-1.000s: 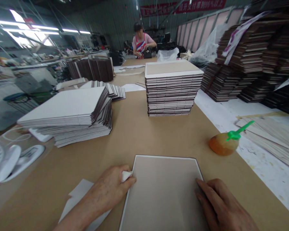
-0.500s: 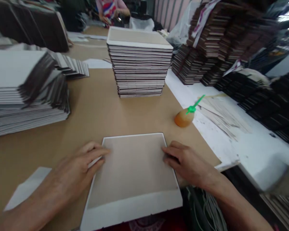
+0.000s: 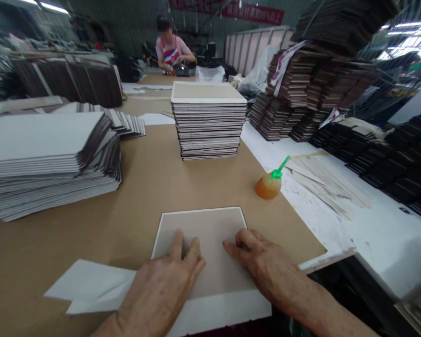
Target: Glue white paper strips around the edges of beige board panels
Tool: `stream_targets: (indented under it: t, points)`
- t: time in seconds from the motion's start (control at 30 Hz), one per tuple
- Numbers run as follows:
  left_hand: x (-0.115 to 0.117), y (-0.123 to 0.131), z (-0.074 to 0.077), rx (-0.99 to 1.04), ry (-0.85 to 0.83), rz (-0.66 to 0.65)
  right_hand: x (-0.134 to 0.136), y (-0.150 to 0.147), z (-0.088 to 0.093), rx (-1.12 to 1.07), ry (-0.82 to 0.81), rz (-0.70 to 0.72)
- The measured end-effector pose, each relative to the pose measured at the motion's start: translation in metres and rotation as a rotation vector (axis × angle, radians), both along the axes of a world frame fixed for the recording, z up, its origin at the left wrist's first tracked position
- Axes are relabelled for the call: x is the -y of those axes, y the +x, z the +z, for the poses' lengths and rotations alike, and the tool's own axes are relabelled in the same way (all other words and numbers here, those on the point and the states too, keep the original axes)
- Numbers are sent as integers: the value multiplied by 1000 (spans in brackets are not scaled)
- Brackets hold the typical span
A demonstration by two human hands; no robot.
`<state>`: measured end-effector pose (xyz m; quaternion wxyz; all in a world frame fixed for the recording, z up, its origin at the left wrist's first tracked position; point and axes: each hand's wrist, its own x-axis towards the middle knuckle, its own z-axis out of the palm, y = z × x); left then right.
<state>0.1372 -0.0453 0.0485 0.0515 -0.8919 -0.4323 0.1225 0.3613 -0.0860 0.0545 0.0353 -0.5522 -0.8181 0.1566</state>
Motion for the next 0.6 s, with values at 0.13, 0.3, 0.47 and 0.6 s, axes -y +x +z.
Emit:
stream_targets:
  t: [0.13,0.3,0.47,0.6]
  points:
    - [3,-8,-23,77,111,-99,3,27,5,-203,-80,-77]
    - [-2,-16,-42,193,170,-254,-14,83,-1,-313,118,-576]
    - [-9,-20,-60,300,300,-318,-58,110,-21,-379,340,-862]
    - [-15,-24,-72,386,394,-330,-82,106,-29,-398,288,-847]
